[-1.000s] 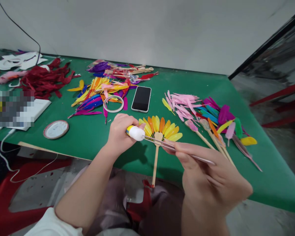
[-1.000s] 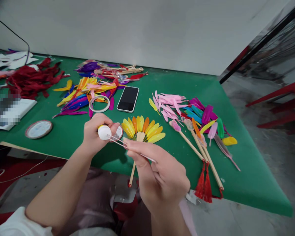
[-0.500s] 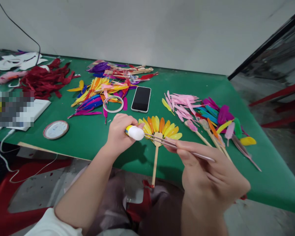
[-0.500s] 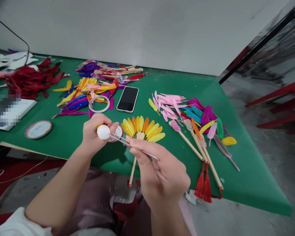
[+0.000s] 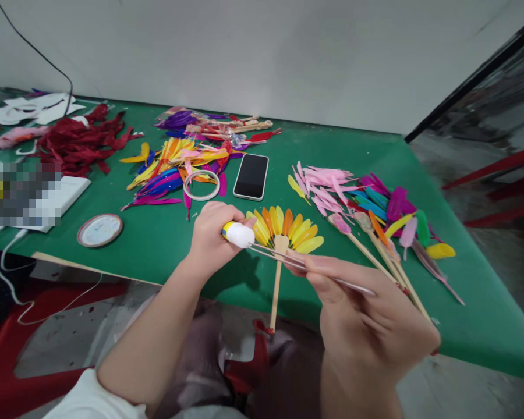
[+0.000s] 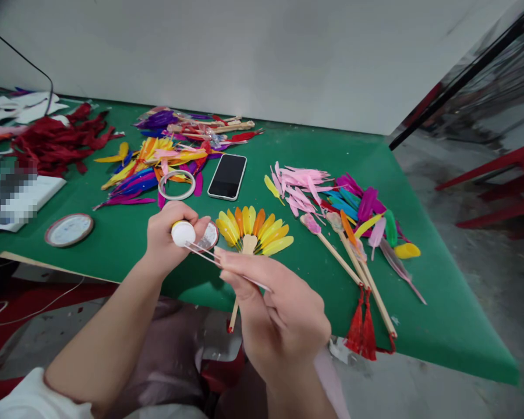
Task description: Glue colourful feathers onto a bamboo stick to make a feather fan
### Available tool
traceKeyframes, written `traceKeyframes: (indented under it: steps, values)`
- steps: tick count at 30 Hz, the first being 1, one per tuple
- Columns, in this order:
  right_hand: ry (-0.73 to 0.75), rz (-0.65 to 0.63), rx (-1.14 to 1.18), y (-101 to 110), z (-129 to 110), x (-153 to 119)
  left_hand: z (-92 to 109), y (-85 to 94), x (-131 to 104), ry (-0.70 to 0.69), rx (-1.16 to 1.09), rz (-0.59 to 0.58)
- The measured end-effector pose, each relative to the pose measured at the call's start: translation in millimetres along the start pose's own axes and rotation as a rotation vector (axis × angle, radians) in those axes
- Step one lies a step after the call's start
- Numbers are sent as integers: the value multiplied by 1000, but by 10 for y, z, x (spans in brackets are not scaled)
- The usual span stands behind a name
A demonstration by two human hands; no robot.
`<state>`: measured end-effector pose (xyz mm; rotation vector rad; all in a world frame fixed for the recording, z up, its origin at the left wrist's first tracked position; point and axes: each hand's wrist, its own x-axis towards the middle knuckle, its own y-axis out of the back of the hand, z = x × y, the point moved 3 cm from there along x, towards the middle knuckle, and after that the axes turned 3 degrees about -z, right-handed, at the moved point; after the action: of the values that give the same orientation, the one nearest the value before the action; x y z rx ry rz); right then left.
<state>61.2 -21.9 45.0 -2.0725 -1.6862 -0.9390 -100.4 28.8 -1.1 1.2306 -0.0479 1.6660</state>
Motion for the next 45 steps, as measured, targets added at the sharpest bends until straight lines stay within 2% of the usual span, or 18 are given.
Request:
traceKeyframes:
  steps: [4, 9, 13, 18, 23, 25, 28, 29, 32, 34, 38, 41, 43, 45]
  values:
    - [-12, 59, 6, 20, -3, -3, 11, -3, 2, -3, -8, -3]
    - [-3, -15, 1, 7, -11, -1, 21, -6, 2, -13, -7, 4]
    - [-25, 49, 0, 38, -2, 3, 20, -15, 5, -15, -1, 1]
    - [-42, -26, 76, 21, -20, -5, 12, -30, -2, -10, 4, 9]
    - [-85, 71, 55, 70, -2, 1, 23, -39, -6, 15, -1, -12]
    - [-72, 16, 57, 88, 15, 12, 26, -41, -7, 24, 3, -16]
    - [-22, -138, 48, 88, 20, 23, 28, -46, -9, 25, 3, -14]
    - [-16, -138, 38, 93, 21, 26, 28, -48, -10, 26, 3, -13]
    - [-46, 23, 21, 129, 33, 29, 31, -51, -13, 35, 5, -11]
    - [-59, 55, 34, 134, 46, 28, 36, -52, -13, 38, 6, -10]
    - [-51, -108, 21, 129, 62, 24, 44, -57, -5, 50, 6, -8]
    - [-20, -148, 11, 132, 44, 20, 48, -56, 2, 51, 9, -5]
    - [-24, -111, 34, 120, 33, 19, 50, -53, 5, 52, 8, -6]
    - [-64, -17, 62, 113, 38, 20, 50, -47, 4, 58, 6, -7]
